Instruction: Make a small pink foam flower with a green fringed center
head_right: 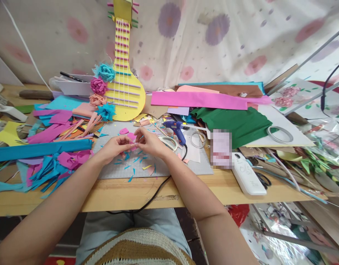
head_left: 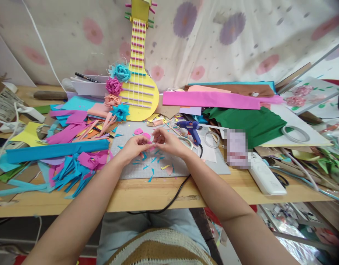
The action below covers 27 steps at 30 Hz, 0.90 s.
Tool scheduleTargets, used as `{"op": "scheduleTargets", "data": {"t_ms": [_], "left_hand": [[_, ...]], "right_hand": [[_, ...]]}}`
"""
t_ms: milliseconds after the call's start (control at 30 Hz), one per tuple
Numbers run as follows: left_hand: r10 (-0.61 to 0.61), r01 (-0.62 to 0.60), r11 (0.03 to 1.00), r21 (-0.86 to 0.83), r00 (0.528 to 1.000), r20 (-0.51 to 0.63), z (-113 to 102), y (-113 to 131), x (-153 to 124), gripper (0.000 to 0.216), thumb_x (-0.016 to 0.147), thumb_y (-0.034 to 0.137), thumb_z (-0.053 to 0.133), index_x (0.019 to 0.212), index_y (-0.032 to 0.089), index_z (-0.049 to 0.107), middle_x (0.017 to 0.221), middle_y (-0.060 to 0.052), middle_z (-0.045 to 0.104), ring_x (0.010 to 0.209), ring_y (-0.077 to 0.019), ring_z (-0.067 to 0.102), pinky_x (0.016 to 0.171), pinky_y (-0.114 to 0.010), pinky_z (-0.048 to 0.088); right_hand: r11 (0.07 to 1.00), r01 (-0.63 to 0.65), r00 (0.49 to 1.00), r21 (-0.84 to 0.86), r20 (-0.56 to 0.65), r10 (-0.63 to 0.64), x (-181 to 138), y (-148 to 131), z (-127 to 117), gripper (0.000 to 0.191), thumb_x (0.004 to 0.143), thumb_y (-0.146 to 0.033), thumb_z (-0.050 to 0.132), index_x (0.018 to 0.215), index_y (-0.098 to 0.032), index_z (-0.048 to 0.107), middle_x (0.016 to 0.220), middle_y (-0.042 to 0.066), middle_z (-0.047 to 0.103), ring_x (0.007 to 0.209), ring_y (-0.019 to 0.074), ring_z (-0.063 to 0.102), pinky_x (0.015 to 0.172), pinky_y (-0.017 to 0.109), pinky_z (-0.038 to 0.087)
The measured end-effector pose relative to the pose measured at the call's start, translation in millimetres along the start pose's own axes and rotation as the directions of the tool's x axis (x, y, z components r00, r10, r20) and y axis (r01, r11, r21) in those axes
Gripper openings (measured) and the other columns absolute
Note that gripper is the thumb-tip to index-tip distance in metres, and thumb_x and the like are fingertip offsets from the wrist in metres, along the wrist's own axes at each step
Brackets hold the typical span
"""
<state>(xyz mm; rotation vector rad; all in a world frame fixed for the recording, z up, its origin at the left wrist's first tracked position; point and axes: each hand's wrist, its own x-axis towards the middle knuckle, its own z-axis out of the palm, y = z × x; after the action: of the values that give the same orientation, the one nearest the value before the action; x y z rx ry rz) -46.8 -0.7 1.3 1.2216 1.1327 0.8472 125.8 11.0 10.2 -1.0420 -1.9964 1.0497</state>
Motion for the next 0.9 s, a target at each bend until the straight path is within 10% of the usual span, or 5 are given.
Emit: {"op": "scheduleTargets", "data": {"t_ms": [167, 300, 433, 767, 900], "left_hand": [[0.039, -0.058, 0.99, -0.125, 0.988, -0.149, 0, 1, 1, 0.031, 0.053, 0.034, 0.075, 0.07, 0.014, 0.059, 0.06, 0.001, 0.058, 0.05, -0.0081, 0.053, 0.034, -0.014, 0.037], [0.027, -0.088, 0.971, -0.221, 0.963, -0.268, 1, 4, 2, 0.025, 0.055, 0.028, 0.073, 0.07, 0.014, 0.059, 0.063, 0.001, 0.059, 0.053, -0.0085, 0.055, 0.033, -0.013, 0.035], [-0.013, -0.076, 0.954, -0.288, 0.955, -0.296, 2, 5, 3, 0.022, 0.057, 0.022, 0.071, 0.073, 0.014, 0.059, 0.065, 0.0, 0.06, 0.056, -0.0102, 0.058, 0.037, -0.016, 0.041], [0.021, -0.141, 0.903, -0.406, 0.958, -0.286, -3, 0, 6, 0.026, 0.056, 0.02, 0.073, 0.076, 0.014, 0.057, 0.074, -0.003, 0.066, 0.073, -0.0176, 0.067, 0.051, -0.021, 0.052], [0.001, -0.116, 0.925, -0.362, 0.953, -0.303, -1, 0, 7, 0.025, 0.057, 0.024, 0.072, 0.074, 0.014, 0.056, 0.073, -0.003, 0.066, 0.071, -0.0182, 0.067, 0.044, -0.02, 0.049]], "right_hand": [[0.972, -0.177, 0.982, -0.157, -0.09, 0.164, -15, -4, -41, 0.026, 0.071, -0.032, 0.06, 0.092, -0.02, 0.051, 0.084, 0.001, 0.06, 0.066, 0.0108, 0.057, 0.061, 0.025, 0.044], [0.835, -0.38, 0.881, -0.397, 0.12, 0.458, -47, -1, -96, 0.03, 0.073, -0.049, 0.055, 0.075, -0.019, 0.056, 0.067, 0.001, 0.062, 0.061, 0.0131, 0.055, 0.055, 0.024, 0.039], [0.559, -0.622, 0.773, -0.549, -0.312, 0.553, -64, 22, -127, 0.046, 0.065, -0.062, 0.056, 0.075, -0.018, 0.059, 0.064, 0.004, 0.062, 0.059, 0.0158, 0.054, 0.052, 0.026, 0.036], [0.781, -0.6, 0.677, -0.174, -0.63, 0.38, -27, 61, -84, 0.042, 0.067, -0.051, 0.06, 0.082, -0.012, 0.066, 0.078, 0.01, 0.066, 0.074, 0.0216, 0.061, 0.064, 0.03, 0.044], [0.928, -0.372, 0.668, 0.019, -0.689, 0.282, -30, 44, -76, 0.047, 0.068, -0.056, 0.057, 0.085, -0.013, 0.064, 0.079, 0.009, 0.066, 0.067, 0.0174, 0.06, 0.058, 0.027, 0.044]]}}
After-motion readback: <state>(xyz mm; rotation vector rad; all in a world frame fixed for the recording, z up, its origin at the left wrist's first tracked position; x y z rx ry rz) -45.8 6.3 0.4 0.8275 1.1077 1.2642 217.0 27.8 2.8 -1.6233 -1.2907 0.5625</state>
